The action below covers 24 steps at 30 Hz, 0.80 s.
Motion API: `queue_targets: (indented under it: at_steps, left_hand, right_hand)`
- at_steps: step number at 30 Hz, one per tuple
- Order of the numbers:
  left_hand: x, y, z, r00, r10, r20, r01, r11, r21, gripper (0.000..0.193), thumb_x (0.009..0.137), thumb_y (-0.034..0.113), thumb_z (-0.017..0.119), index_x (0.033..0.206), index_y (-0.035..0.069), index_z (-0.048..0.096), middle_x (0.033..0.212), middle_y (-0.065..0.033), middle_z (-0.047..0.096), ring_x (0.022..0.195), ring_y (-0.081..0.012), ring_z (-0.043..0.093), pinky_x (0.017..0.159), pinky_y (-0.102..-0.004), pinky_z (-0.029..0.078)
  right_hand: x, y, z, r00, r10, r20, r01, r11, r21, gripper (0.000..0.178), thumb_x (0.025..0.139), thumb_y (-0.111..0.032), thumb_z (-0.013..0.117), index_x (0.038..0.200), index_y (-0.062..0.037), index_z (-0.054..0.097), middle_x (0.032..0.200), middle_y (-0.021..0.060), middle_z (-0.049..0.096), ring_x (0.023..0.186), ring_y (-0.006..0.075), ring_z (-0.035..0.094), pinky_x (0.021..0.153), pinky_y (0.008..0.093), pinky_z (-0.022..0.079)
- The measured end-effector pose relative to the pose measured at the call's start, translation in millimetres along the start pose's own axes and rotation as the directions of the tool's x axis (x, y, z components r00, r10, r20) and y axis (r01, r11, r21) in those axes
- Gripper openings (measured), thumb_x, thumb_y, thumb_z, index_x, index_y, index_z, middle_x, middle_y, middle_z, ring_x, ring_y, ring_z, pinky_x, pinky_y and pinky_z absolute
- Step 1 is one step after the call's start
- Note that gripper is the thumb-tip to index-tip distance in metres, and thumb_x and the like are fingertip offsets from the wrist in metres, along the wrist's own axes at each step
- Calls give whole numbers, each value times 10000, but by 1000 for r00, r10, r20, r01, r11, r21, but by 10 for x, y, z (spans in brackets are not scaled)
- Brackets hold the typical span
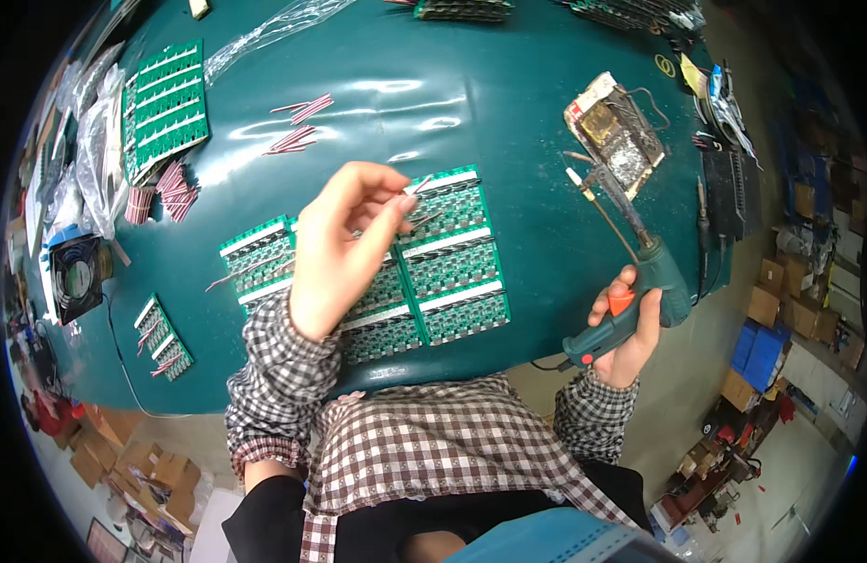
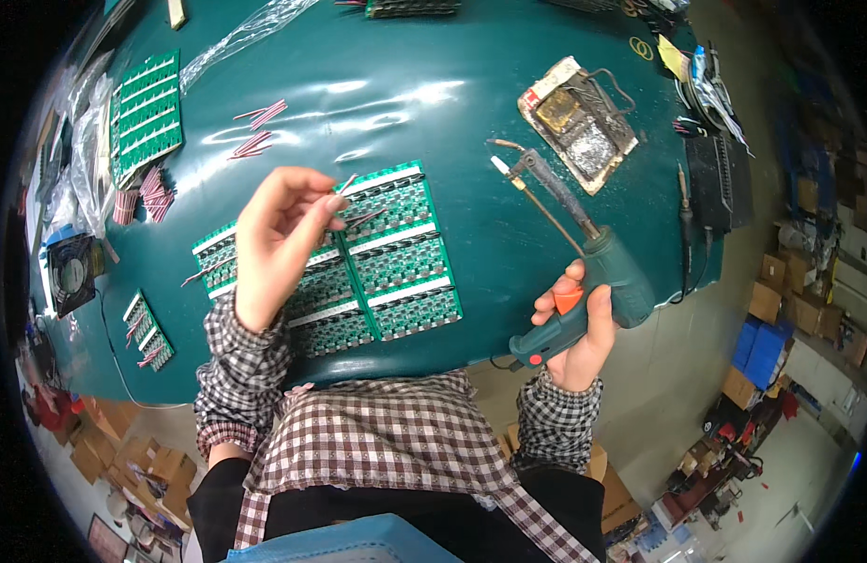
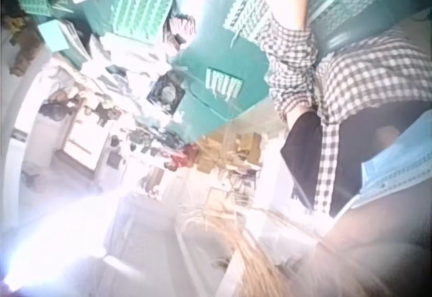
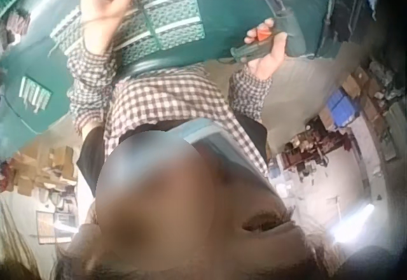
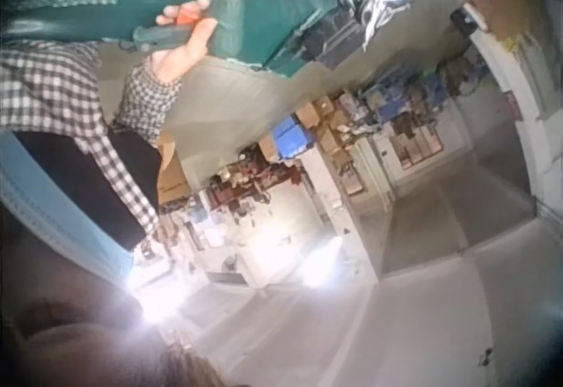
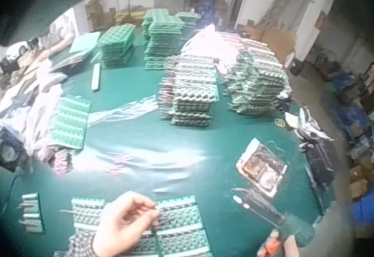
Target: The person positions wires onto circuit boards and solders them to the boards using a soldering iron.
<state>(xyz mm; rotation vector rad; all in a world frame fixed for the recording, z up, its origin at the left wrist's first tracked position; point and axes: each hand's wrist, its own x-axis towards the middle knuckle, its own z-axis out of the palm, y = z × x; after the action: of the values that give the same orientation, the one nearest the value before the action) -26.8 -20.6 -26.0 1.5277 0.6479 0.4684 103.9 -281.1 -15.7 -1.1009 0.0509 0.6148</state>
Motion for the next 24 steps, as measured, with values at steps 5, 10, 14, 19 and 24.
queue_targets:
  at_steps: [5, 10, 14, 19, 24]
  left_hand:
    - [203, -57, -127, 995, 78, -67, -67, 984, 165, 177, 815, 23, 597, 986, -3, 560, 780, -75, 639, 676, -101, 610, 595, -221, 473]
    - [532, -178, -304, 941, 332, 60, -281, 675, 682, 130, 797, 46, 602, 912, 11, 551, 792, -108, 633, 671, -225, 621, 627, -278, 476]
    - [470, -110, -201, 874, 485, 28, -397, 679, 618, 81, 835, 29, 566, 909, 4, 541, 840, -99, 603, 668, -172, 588, 631, -262, 467]
    - [172, 196, 105, 967, -189, 171, 235, 920, -314, 171, 895, 138, 529, 1023, 25, 529, 780, -11, 553, 585, -35, 444, 511, -166, 350]
    - [125, 196, 263, 897, -357, 262, 442, 740, -507, 189, 875, 159, 570, 1002, 19, 560, 797, -4, 561, 589, -20, 417, 504, -155, 315]
  right_hand:
    - [59, 40, 95, 994, 89, 56, -93, 993, 74, 401, 912, -367, 482, 1058, 7, 477, 831, 64, 584, 684, 165, 606, 545, 263, 526]
    - [134, 44, 169, 989, 129, 68, -135, 987, 83, 407, 909, -370, 487, 1057, 9, 475, 833, 66, 587, 680, 169, 604, 545, 266, 522]
    - [131, 51, 212, 990, 128, 57, -130, 991, 37, 407, 907, -366, 489, 1056, 12, 475, 828, 69, 585, 665, 176, 598, 533, 274, 513]
    - [71, 63, 338, 985, 152, 75, -151, 988, -18, 427, 910, -396, 471, 1069, -2, 442, 829, 51, 543, 671, 147, 543, 510, 245, 475]
    - [-20, 149, 383, 986, 117, 120, -104, 989, -108, 438, 904, -401, 476, 1068, 3, 435, 828, 61, 528, 676, 164, 546, 515, 259, 478]
